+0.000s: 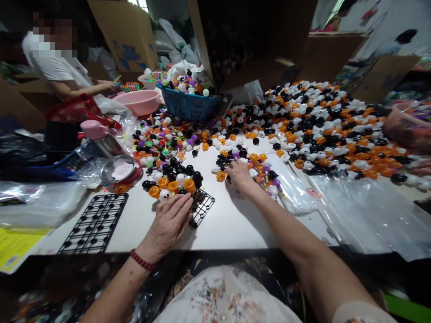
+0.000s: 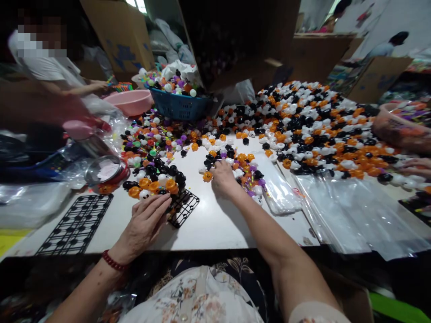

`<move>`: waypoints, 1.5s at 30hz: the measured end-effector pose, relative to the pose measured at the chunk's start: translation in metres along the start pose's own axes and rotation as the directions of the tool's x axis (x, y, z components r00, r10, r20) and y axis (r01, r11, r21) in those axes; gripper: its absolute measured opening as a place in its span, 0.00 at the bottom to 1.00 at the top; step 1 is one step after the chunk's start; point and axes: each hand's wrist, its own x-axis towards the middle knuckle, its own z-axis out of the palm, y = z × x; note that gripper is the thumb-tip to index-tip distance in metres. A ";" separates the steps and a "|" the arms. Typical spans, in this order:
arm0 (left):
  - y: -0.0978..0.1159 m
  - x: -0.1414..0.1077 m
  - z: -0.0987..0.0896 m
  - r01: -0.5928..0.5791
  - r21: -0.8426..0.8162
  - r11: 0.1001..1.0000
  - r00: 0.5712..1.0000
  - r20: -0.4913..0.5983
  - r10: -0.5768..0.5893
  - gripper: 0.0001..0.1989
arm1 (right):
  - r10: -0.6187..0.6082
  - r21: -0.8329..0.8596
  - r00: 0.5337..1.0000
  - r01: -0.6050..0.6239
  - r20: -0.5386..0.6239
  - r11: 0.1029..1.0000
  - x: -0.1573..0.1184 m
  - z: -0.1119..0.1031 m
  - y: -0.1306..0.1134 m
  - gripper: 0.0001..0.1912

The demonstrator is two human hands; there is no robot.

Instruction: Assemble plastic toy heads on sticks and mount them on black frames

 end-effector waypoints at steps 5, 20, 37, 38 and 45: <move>-0.001 -0.001 0.001 0.020 -0.024 1.000 1.000 -0.018 -0.020 0.24 | -0.054 -0.014 0.996 0.055 0.066 0.998 0.027 0.008 0.027 0.14; -0.002 -0.009 0.005 0.041 -0.065 0.997 0.999 -0.019 -0.043 0.25 | 0.013 0.785 1.000 0.003 -0.014 0.619 -0.020 0.024 -0.034 0.08; -0.001 -0.009 0.008 0.052 -0.073 0.996 0.998 -0.020 -0.053 0.26 | -0.018 0.881 0.999 -0.026 0.039 0.472 -0.048 0.063 -0.114 0.07; -0.001 -0.008 0.008 0.051 -0.074 0.996 0.998 -0.021 -0.053 0.26 | -0.040 0.862 0.999 -0.001 0.025 0.507 -0.048 0.061 -0.113 0.08; 0.000 0.000 0.000 0.034 -0.012 0.999 0.999 -0.021 -0.034 0.27 | -0.202 0.727 0.979 0.132 0.009 0.674 -0.042 0.062 -0.113 0.08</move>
